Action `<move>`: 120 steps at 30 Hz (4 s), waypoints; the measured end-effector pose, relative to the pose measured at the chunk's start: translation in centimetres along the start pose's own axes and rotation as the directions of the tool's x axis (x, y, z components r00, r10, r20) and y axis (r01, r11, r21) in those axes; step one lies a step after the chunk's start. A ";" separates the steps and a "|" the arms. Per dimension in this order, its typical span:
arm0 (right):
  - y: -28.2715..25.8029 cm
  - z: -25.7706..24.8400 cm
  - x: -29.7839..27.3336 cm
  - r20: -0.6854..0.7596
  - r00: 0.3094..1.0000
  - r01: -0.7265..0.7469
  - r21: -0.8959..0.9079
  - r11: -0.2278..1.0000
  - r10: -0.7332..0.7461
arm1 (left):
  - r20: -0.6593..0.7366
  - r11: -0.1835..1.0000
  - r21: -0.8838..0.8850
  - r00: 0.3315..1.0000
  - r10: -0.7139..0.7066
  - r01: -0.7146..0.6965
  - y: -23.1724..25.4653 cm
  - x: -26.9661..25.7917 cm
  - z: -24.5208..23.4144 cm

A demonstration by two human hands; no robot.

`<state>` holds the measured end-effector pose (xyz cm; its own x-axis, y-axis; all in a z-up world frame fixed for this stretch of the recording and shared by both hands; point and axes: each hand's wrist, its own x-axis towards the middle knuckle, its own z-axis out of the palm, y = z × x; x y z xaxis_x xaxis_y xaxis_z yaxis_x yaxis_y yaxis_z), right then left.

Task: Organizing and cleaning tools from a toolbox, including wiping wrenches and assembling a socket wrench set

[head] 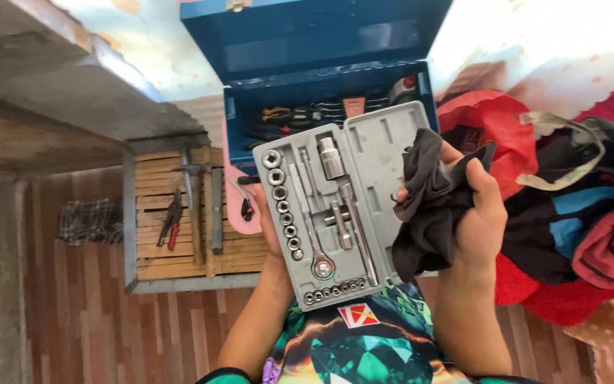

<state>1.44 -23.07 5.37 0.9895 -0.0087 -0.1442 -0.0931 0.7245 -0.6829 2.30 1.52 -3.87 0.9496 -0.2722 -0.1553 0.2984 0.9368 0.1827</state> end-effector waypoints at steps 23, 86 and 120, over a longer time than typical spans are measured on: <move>-0.2 4.6 1.4 0.037 0.948 0.165 -0.907 0.388 -0.316 | -0.029 1.000 0.018 0.999 -0.020 0.021 -0.4 0.0 0.5; 0.3 -1.6 1.2 -0.142 0.988 0.042 -0.127 0.991 -0.060 | -0.066 1.000 -0.010 0.998 -0.010 0.009 0.5 0.6 -1.3; 0.8 0.6 -1.2 -0.238 0.949 -0.240 -0.114 0.964 0.208 | 0.042 0.983 -0.049 0.984 -0.174 0.176 0.0 0.5 1.9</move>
<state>0.27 -22.05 5.39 0.8933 -0.0218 -0.4490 -0.3393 0.6224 -0.7053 2.95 0.96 -2.15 0.8866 -0.4396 -0.1439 0.4554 0.8840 0.1052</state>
